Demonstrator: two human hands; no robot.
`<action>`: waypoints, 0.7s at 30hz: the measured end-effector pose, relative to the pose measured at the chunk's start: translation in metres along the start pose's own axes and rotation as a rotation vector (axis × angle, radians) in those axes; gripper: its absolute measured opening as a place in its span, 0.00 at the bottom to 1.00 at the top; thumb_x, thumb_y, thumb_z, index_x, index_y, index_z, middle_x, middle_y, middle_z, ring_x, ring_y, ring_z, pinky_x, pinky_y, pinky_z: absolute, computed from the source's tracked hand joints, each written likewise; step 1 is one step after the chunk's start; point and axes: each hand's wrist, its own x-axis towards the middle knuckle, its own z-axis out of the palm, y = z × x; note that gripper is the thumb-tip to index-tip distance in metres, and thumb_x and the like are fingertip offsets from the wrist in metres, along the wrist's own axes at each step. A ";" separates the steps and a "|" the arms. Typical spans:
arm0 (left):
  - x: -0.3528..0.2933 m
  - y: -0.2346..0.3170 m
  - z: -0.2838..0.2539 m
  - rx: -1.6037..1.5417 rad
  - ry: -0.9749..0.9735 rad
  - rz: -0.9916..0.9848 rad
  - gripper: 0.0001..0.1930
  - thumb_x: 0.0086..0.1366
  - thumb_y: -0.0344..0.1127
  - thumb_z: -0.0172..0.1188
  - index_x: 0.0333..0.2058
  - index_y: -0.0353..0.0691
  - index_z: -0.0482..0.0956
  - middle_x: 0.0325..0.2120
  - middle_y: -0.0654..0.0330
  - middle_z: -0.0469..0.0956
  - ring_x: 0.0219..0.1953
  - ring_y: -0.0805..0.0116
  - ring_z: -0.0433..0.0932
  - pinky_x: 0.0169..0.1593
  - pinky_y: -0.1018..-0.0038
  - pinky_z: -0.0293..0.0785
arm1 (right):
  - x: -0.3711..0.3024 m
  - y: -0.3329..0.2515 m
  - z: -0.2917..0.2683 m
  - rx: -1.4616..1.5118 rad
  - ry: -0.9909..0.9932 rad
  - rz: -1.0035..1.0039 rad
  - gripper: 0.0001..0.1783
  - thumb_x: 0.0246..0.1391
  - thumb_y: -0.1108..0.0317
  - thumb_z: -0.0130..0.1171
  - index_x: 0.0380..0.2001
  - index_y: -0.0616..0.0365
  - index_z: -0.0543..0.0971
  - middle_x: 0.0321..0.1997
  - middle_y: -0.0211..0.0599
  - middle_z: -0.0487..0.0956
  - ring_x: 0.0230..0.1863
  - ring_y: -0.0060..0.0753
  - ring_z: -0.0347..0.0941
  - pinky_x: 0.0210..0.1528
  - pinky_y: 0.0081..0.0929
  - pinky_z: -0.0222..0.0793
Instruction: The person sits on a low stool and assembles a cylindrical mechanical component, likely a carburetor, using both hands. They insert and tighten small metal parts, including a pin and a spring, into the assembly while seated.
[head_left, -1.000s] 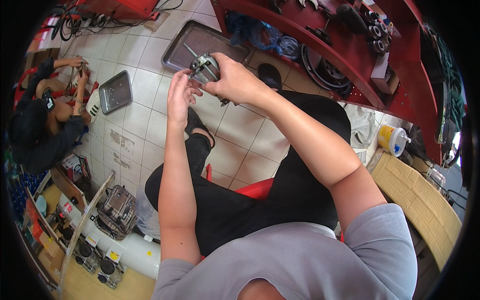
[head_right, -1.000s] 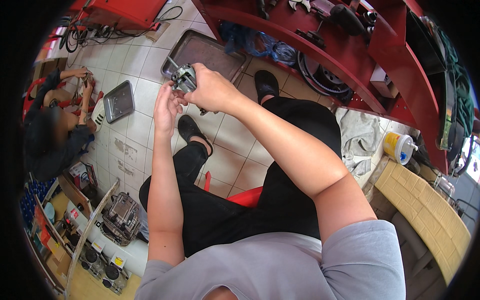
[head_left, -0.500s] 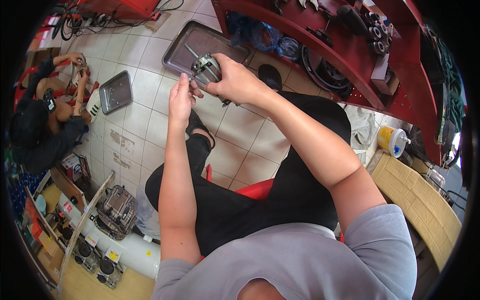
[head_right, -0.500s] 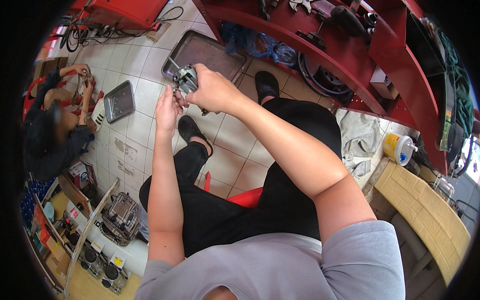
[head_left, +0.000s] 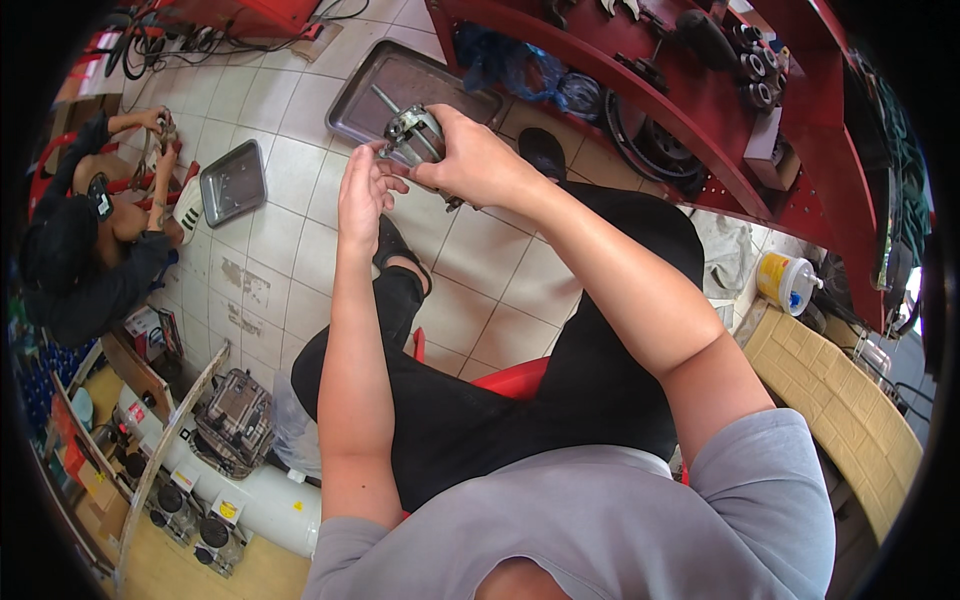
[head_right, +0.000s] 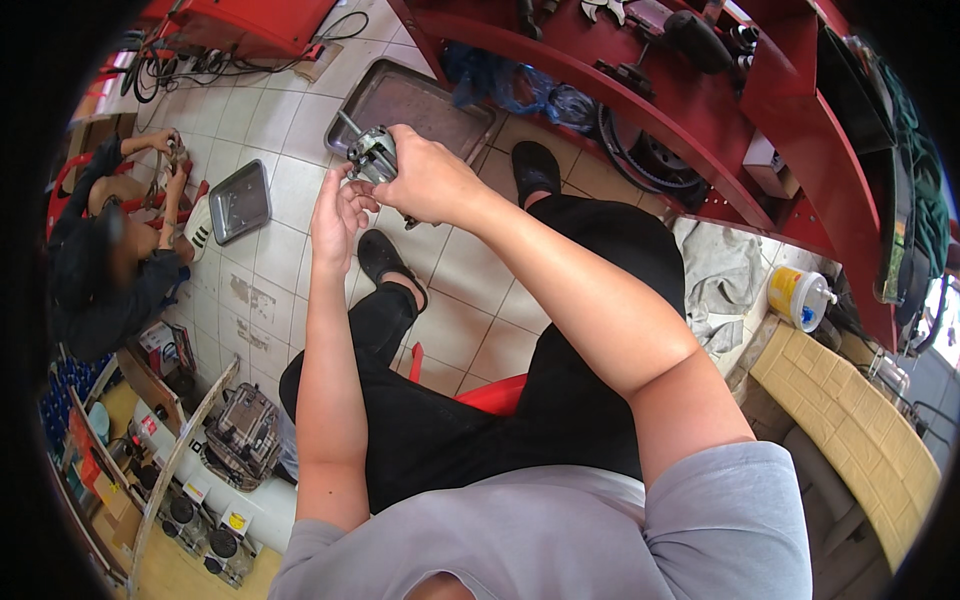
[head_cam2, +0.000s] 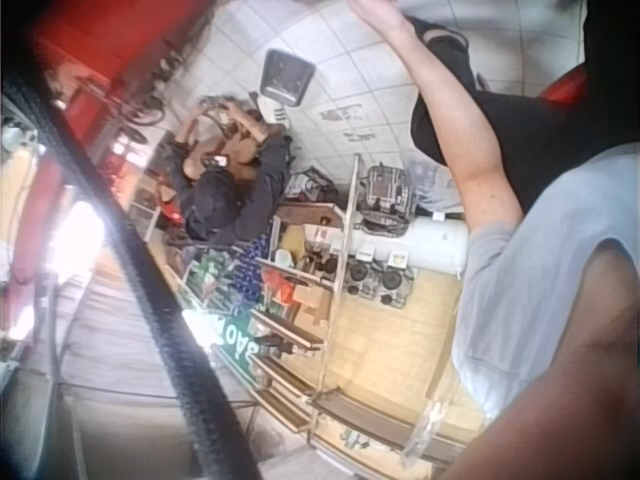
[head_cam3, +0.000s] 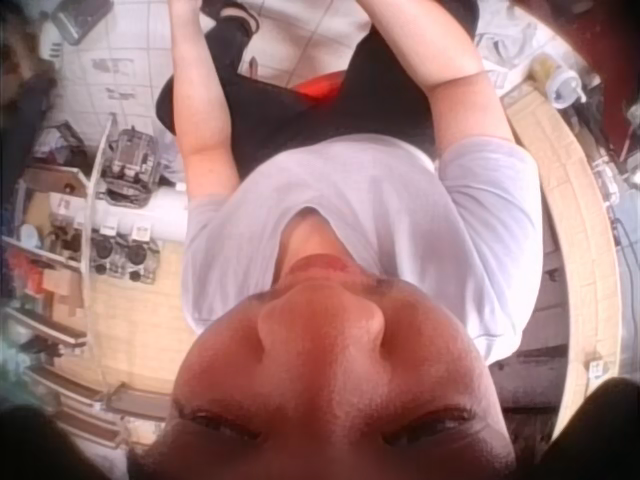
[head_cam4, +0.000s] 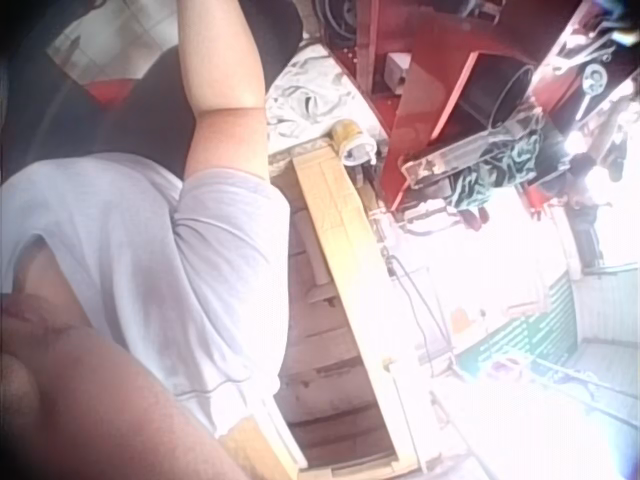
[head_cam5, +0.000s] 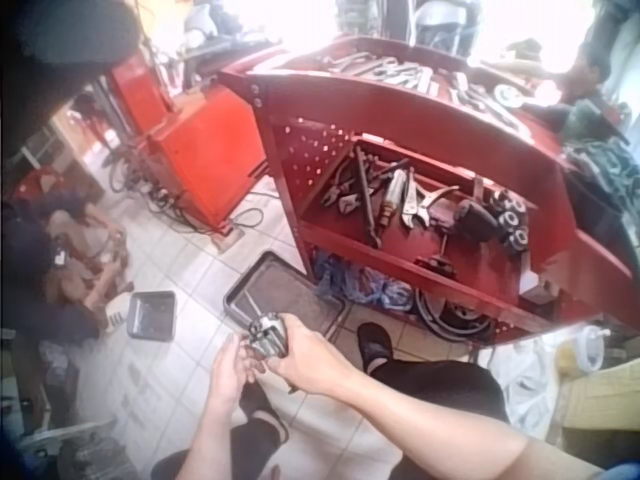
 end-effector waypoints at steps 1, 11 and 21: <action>-0.002 0.003 0.004 -0.032 0.006 0.027 0.22 0.71 0.55 0.41 0.34 0.41 0.72 0.21 0.65 0.73 0.24 0.76 0.74 0.25 0.82 0.59 | -0.001 -0.002 -0.001 0.006 -0.009 0.014 0.36 0.39 0.62 0.63 0.53 0.71 0.67 0.33 0.62 0.79 0.37 0.54 0.79 0.40 0.39 0.73; 0.000 -0.001 0.003 -0.027 -0.018 0.012 0.23 0.72 0.55 0.40 0.36 0.40 0.71 0.22 0.65 0.74 0.24 0.75 0.74 0.25 0.82 0.59 | -0.002 -0.003 -0.002 0.014 -0.006 0.021 0.36 0.39 0.63 0.63 0.52 0.70 0.67 0.33 0.61 0.79 0.37 0.53 0.79 0.40 0.39 0.73; 0.000 0.000 0.000 0.013 0.015 0.024 0.23 0.71 0.55 0.42 0.36 0.40 0.73 0.21 0.65 0.74 0.24 0.77 0.74 0.23 0.82 0.59 | -0.001 -0.002 -0.001 0.011 0.009 -0.008 0.36 0.38 0.65 0.61 0.52 0.69 0.67 0.31 0.59 0.79 0.34 0.51 0.80 0.38 0.38 0.74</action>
